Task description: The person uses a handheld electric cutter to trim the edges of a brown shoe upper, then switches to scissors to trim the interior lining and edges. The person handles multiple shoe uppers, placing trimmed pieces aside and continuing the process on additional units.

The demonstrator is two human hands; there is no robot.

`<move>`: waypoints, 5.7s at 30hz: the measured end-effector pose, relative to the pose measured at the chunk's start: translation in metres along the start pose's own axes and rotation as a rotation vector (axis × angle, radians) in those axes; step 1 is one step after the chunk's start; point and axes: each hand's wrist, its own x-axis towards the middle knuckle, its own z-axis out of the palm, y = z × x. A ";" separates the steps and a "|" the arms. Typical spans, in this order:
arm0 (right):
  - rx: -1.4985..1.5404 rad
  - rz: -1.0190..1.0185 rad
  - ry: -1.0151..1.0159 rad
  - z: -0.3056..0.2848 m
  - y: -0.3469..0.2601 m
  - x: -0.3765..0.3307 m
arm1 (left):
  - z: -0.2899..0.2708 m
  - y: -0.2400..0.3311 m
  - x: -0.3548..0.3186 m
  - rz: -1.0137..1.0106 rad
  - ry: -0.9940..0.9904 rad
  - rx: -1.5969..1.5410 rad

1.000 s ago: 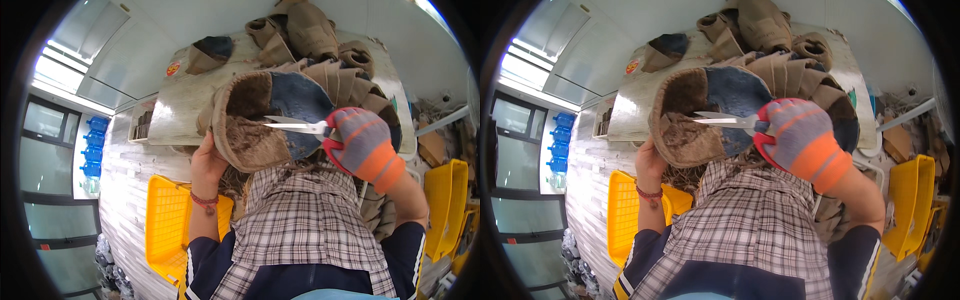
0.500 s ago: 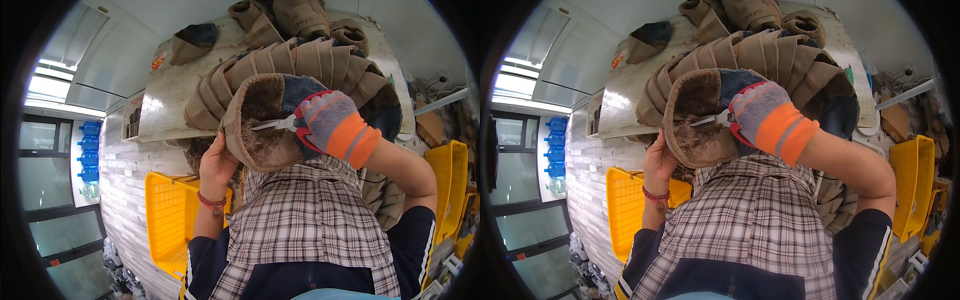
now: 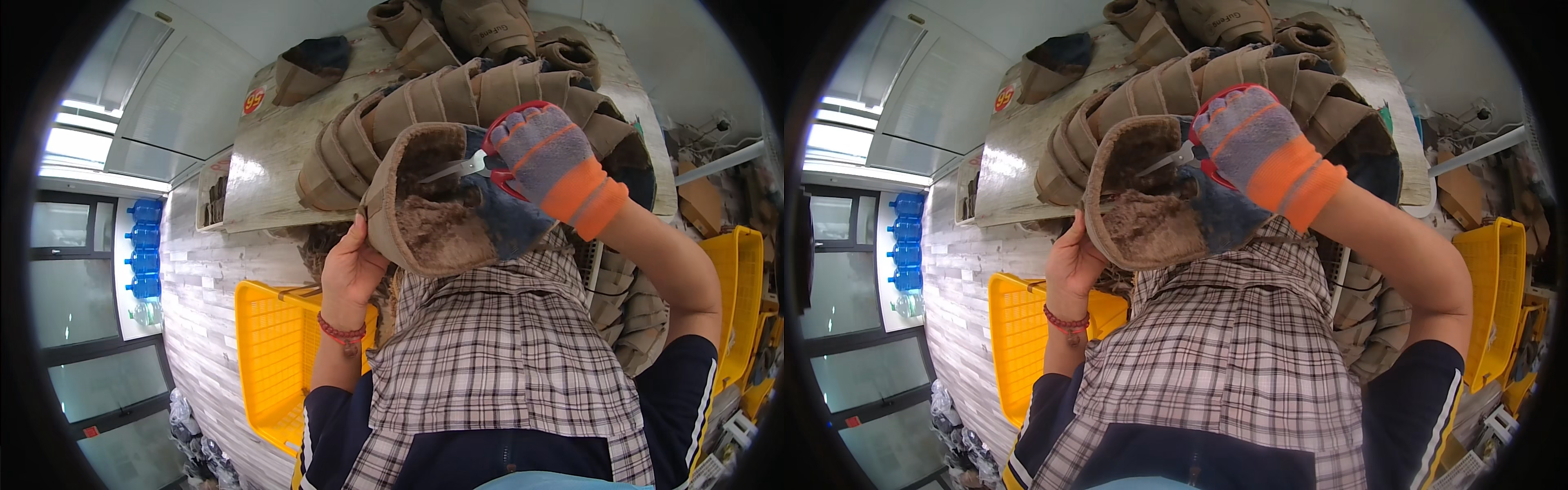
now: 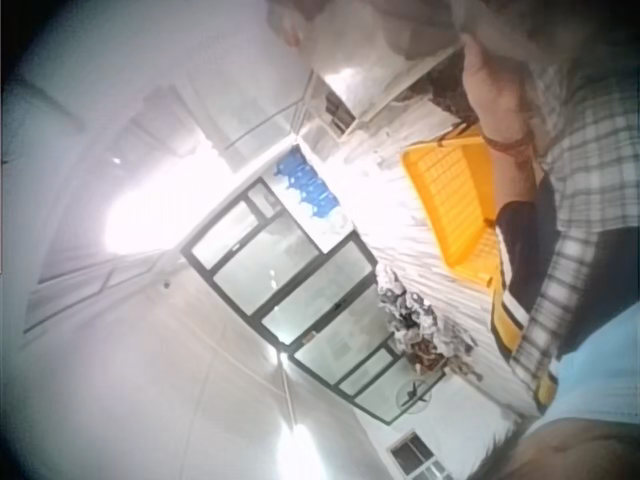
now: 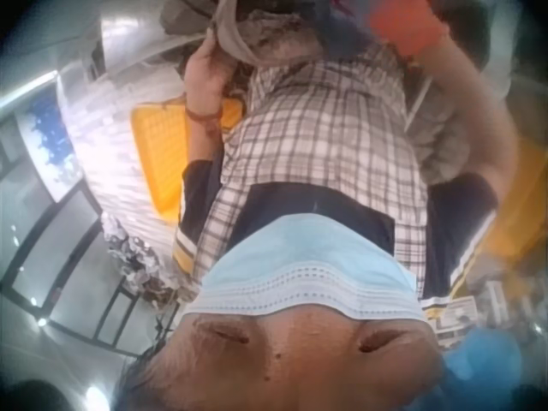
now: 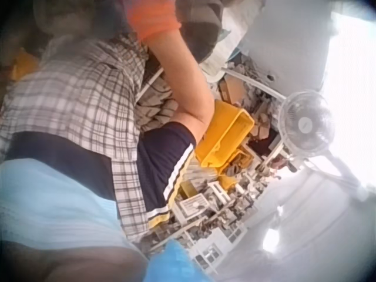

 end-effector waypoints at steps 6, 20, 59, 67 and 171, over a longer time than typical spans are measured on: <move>-0.093 -0.049 0.065 0.010 0.001 0.008 | 0.008 -0.003 -0.001 -0.005 -0.001 -0.009; 1.780 0.667 0.140 -0.010 -0.031 -0.097 | 0.053 -0.039 -0.013 0.181 -0.269 0.320; 1.667 0.938 1.138 0.241 0.073 -0.104 | -0.013 0.139 0.101 0.603 0.077 1.610; 1.740 0.967 1.131 0.260 0.082 -0.103 | 0.049 0.118 0.100 0.965 -0.475 1.997; 0.346 0.168 -0.508 -0.024 -0.015 -0.064 | -0.001 -0.036 0.005 -0.040 -0.112 0.031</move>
